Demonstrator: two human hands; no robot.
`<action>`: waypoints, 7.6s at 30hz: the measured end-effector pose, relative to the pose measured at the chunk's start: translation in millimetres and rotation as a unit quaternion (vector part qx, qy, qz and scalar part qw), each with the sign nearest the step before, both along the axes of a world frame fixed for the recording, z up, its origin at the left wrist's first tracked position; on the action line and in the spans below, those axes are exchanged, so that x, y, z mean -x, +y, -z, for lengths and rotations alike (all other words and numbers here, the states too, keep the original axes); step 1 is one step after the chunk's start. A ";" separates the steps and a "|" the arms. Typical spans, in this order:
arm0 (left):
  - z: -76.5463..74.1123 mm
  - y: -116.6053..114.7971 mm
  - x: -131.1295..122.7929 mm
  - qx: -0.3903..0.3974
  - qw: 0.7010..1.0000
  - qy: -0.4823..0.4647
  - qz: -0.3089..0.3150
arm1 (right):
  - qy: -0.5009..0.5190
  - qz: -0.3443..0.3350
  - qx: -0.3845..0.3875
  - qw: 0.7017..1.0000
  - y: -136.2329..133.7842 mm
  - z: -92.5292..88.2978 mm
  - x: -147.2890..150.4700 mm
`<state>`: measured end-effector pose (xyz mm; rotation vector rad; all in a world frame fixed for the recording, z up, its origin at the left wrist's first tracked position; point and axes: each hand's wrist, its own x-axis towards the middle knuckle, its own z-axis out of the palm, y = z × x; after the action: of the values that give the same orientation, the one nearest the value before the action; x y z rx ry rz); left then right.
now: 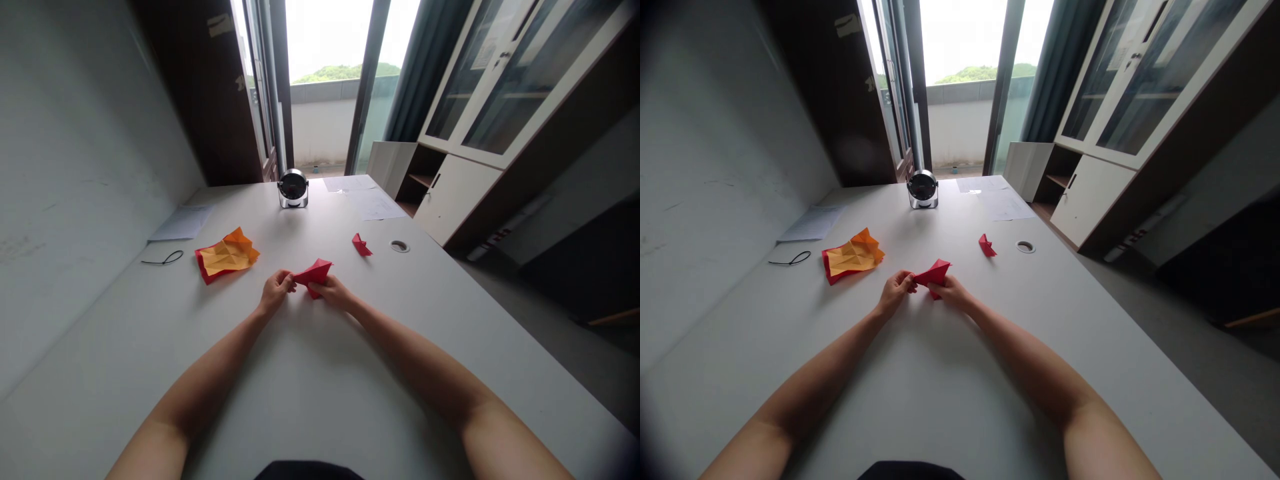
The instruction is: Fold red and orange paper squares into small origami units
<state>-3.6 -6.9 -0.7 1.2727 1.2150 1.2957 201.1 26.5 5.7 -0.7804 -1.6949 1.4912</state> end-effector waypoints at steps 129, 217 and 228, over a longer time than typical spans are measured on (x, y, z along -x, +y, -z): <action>-4.6 -3.8 -2.2 -0.042 0.997 -0.009 0.061 | -0.032 0.161 -0.084 0.983 9.7 4.8 -5.6; -4.3 -5.8 0.1 -0.053 0.991 0.106 -0.070 | -0.127 0.090 -0.116 0.981 3.2 7.5 -2.4; -2.3 -3.3 1.0 -0.046 0.996 0.072 -0.032 | -0.118 0.088 -0.112 0.983 3.3 7.5 -2.4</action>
<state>-4.6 -10.1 1.5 1.4247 1.3201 1.3376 203.4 29.8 -1.9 -0.9852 -1.8753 1.1001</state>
